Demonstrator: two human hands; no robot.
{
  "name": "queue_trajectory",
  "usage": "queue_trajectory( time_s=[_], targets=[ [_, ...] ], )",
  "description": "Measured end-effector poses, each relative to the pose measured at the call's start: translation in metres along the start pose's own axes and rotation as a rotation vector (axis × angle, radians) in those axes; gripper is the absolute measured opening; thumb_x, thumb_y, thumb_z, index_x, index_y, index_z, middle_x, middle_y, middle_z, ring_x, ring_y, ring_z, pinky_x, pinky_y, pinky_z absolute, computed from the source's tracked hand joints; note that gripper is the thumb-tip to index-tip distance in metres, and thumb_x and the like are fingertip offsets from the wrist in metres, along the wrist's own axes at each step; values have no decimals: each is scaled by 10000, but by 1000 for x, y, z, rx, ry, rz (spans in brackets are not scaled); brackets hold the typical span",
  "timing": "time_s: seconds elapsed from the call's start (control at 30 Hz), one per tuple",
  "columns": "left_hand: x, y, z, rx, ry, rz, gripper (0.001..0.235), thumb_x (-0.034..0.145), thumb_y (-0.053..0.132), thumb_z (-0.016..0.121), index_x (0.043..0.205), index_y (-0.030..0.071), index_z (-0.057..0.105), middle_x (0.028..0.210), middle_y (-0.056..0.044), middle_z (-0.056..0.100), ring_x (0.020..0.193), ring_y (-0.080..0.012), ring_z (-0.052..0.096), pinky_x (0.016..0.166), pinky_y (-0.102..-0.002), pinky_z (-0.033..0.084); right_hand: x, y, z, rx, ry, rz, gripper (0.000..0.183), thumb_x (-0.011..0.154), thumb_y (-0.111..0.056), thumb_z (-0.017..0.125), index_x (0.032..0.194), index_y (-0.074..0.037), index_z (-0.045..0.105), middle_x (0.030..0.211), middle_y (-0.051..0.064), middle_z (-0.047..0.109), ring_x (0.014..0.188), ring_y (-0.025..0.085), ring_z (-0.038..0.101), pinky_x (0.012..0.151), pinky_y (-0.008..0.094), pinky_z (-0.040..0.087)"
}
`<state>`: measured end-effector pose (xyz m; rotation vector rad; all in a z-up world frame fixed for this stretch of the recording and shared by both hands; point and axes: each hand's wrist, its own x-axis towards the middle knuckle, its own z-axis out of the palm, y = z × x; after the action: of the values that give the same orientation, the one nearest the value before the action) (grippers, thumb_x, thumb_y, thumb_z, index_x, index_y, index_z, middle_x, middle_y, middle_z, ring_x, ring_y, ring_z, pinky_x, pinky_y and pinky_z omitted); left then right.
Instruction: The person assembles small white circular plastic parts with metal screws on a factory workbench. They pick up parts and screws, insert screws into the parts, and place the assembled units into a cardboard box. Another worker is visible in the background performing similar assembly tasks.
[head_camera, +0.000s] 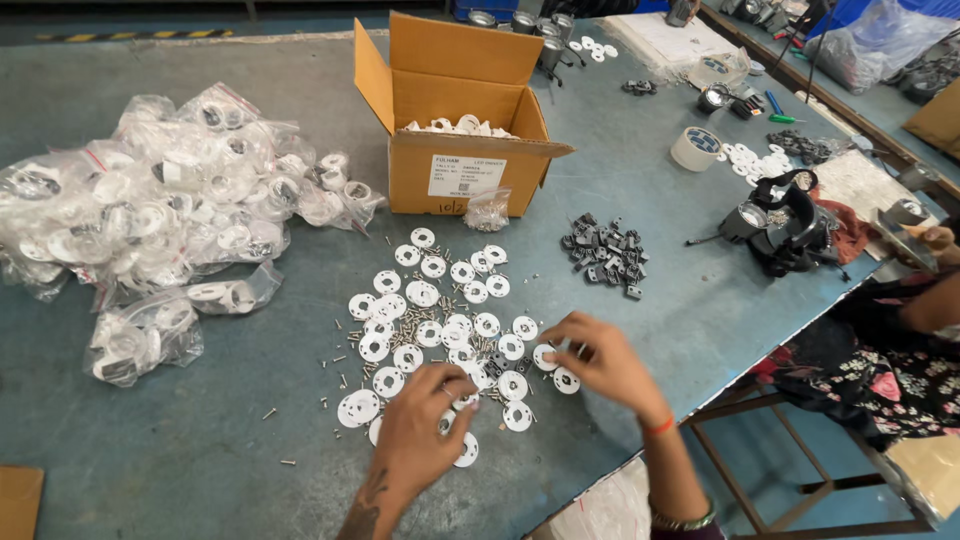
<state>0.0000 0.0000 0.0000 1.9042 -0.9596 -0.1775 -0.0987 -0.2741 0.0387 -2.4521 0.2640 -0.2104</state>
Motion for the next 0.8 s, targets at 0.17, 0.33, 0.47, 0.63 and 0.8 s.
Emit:
queue_trajectory(
  time_s=[0.17,0.33,0.47,0.63,0.8],
  targets=[
    [-4,16,-1,15,-137,153,257,806,170,762,1044,83,725,1148,-63,651,1112,-267,604,918,-389,502,-18,-35,35,55,121,-33,298,816,-98,768,1114,-108,761,1094,38,734,710,167,664,627,296,540],
    [-3,4,1,74,-56,187,256,780,159,768,1010,55,726,1133,-89,641,1091,-302,589,898,-414,489,-20,-29,42,37,154,-37,249,847,-126,770,1095,-96,766,1054,47,742,712,148,664,630,293,535],
    [-1,-9,6,125,28,119,217,801,157,756,988,53,720,1125,-90,644,1080,-309,597,878,-418,508,-10,-13,47,703,211,78,240,909,-153,701,1125,-49,684,964,53,680,741,141,655,606,297,529],
    [1,-18,7,220,89,45,189,800,171,741,981,116,754,1090,-3,686,1024,-236,646,798,-397,558,-7,-9,63,1195,409,175,273,872,-174,668,1122,-85,603,884,2,583,654,81,530,490,234,377],
    [4,-17,5,260,92,-1,175,798,195,737,965,162,778,1076,52,695,1015,-187,657,749,-378,577,-22,-39,70,114,376,68,334,868,-279,803,1126,-79,733,792,76,526,668,212,521,615,345,425]
  ],
)
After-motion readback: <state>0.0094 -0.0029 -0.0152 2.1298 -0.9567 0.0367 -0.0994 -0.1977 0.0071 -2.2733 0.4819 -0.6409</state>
